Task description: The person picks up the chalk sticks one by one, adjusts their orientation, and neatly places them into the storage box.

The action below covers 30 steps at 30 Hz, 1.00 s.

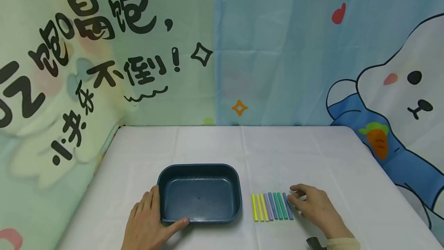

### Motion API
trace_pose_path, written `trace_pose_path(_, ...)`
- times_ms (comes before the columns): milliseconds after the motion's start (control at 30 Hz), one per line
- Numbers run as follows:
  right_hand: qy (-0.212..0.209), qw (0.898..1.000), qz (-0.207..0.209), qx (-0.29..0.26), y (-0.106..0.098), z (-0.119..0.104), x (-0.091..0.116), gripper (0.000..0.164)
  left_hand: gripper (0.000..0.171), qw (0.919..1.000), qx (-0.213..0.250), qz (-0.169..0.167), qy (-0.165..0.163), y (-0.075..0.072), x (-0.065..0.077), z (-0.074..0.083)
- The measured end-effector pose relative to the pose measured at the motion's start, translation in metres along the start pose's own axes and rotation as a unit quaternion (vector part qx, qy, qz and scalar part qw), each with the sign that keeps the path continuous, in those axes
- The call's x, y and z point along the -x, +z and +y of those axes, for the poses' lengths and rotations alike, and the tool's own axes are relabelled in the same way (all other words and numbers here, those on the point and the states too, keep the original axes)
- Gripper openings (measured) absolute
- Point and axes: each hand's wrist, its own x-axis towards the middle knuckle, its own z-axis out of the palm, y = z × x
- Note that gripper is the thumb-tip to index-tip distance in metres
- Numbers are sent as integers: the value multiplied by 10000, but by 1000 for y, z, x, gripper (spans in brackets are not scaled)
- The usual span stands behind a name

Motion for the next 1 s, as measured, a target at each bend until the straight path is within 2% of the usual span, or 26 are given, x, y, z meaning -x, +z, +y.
trace_pose_path(333,266,9996,-46,-34,8,-2,-2,34,137,9999,4,-117,10,-4,0,1)
trace_pose_path(767,332,9993,-170,-44,9,-4,-6,25,136,9997,202,-71,124,-6,1,-1)
trace_pose_path(1000,262,9988,-168,370,7,-9,-10,25,137,9995,234,-180,103,-7,1,-2)
